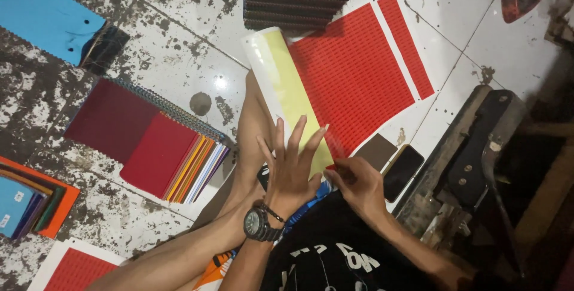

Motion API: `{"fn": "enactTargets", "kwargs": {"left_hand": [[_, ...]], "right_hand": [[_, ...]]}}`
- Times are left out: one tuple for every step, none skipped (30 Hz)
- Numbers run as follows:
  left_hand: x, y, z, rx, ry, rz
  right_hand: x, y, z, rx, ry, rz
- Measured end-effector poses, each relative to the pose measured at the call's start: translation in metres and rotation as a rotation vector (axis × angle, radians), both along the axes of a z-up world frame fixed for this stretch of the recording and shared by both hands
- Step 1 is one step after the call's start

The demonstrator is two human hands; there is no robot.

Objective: The person sits on the floor and applies small red adhesive strips to the top edge of stacked colorful notebooks. They peel the backing from a roll of adhesive and press it onto the notebook spines, repeating the process for multiple notebooks.

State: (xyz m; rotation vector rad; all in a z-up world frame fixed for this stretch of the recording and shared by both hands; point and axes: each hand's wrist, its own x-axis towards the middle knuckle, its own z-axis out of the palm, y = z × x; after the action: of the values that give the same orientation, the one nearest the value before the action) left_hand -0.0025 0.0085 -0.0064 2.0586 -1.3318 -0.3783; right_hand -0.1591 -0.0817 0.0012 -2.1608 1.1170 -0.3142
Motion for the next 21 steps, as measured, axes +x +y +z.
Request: {"fn": "enactTargets", "kwargs": {"left_hand": [[0.0,0.0,-0.001,-0.001,0.0,0.0],[-0.001,-0.001,-0.002,0.006,0.018,0.002],[-0.002,0.0,-0.002,0.015,0.036,0.004],[-0.003,0.001,-0.002,0.017,0.037,0.004],[-0.002,0.0,-0.003,0.016,0.031,0.011],[-0.002,0.0,-0.003,0.015,0.025,0.017],[-0.002,0.0,-0.003,0.016,0.026,0.016],[-0.002,0.0,-0.003,0.003,0.038,0.017],[-0.002,0.0,-0.003,-0.01,0.05,0.019],[-0.002,0.0,-0.003,-0.01,0.05,0.019],[-0.002,0.0,-0.003,-0.002,0.035,0.018],[-0.003,0.0,-0.003,0.005,0.02,0.016],[-0.002,-0.001,-0.003,0.005,0.019,0.017],[-0.002,-0.001,-0.003,0.006,0.024,0.022],[-0.002,-0.001,-0.003,0.006,0.03,0.027],[-0.001,0.0,-0.002,0.007,0.031,0.027],[-0.001,0.0,-0.001,0.003,0.033,0.023],[-0.001,0.001,0.0,0.0,0.036,0.02],[-0.001,0.0,0.0,0.001,0.036,0.02],[0.0,0.0,0.001,0.006,0.038,0.018],[-0.001,0.001,0.001,0.013,0.043,0.014]], "right_hand": [[0.0,0.002,-0.001,-0.001,0.0,0.0],[0.001,0.003,-0.001,-0.027,-0.016,-0.028],[0.001,0.006,-0.002,-0.05,-0.032,-0.054],[0.002,0.007,0.0,-0.048,-0.031,-0.054],[0.004,0.008,0.003,-0.065,-0.062,-0.057],[0.006,0.009,0.005,-0.082,-0.093,-0.061],[0.003,0.009,0.0,-0.082,-0.092,-0.061],[-0.001,0.009,-0.004,-0.133,-0.103,-0.037],[-0.004,0.009,-0.009,-0.185,-0.115,-0.011],[-0.009,0.009,-0.015,-0.185,-0.114,-0.012],[-0.013,0.009,-0.021,-0.291,-0.08,0.04],[-0.017,0.009,-0.027,-0.396,-0.046,0.091],[-0.02,0.008,-0.03,-0.396,-0.047,0.092],[-0.023,0.007,-0.032,-0.495,-0.002,0.176],[-0.026,0.006,-0.034,-0.592,0.045,0.261],[-0.024,0.006,-0.03,-0.592,0.045,0.261],[-0.022,0.005,-0.026,-0.611,0.034,0.294],[-0.02,0.005,-0.022,-0.631,0.024,0.327],[-0.02,0.006,-0.023,-0.63,0.023,0.327],[-0.019,0.007,-0.025,-0.55,-0.044,0.274],[-0.019,0.009,-0.025,-0.467,-0.107,0.22]]}}
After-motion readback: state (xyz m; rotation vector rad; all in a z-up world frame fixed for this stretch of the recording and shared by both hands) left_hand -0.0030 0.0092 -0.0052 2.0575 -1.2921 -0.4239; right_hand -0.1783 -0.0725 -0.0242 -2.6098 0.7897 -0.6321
